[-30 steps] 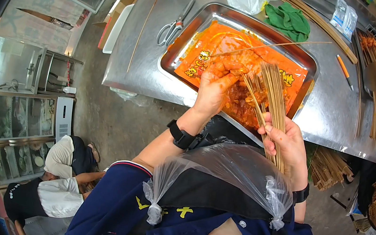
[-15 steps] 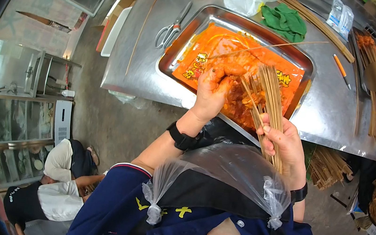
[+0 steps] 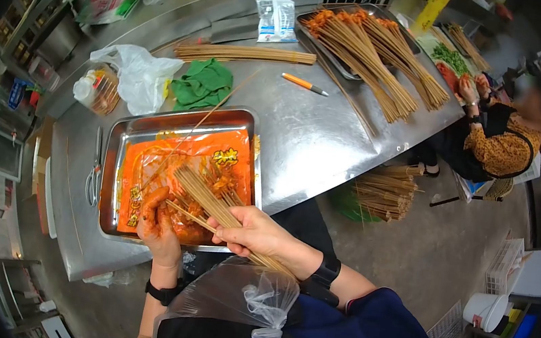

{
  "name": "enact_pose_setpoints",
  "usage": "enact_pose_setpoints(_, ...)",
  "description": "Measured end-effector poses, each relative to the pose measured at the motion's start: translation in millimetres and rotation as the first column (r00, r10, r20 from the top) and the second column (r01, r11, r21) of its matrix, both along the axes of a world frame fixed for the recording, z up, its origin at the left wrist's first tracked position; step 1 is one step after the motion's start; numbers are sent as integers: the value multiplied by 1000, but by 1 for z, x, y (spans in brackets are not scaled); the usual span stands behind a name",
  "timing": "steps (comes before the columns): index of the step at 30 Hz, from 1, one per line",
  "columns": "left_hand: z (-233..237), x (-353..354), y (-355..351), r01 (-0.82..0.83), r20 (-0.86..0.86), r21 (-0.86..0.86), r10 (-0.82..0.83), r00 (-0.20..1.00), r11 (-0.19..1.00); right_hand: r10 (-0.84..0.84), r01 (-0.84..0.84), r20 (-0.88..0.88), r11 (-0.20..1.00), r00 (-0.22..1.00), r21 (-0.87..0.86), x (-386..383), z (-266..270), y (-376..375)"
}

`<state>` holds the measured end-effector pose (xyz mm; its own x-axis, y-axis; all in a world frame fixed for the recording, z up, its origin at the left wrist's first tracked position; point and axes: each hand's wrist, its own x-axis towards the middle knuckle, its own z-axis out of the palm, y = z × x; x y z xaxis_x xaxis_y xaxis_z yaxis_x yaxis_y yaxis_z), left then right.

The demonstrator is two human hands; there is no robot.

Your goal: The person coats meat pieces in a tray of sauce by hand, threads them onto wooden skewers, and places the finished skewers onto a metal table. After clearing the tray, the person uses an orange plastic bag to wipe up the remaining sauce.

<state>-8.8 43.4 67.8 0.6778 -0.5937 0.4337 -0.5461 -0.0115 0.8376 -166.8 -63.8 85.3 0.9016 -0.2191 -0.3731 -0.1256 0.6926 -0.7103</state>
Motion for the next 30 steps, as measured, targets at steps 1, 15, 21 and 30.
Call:
enact_pose_setpoints(1,-6,4,2,19,-74,-21,-21,997,1000,20,-19,19,999,1000,-32,0,0,0)
enact_pose_setpoints(15,1,16,7,79,-825,-281,-283,489,956,41,-68,-96,950,995,-304,-1,12,3)
enact_pose_setpoints(21,-10,10,9,-98,-926,-280,-242,291,955,-22,-10,-77,923,997,-385,1,8,6)
enact_pose_setpoints(30,-4,-14,6,-65,-930,-274,-247,273,959,39,-88,-139,926,989,-368,5,13,8)
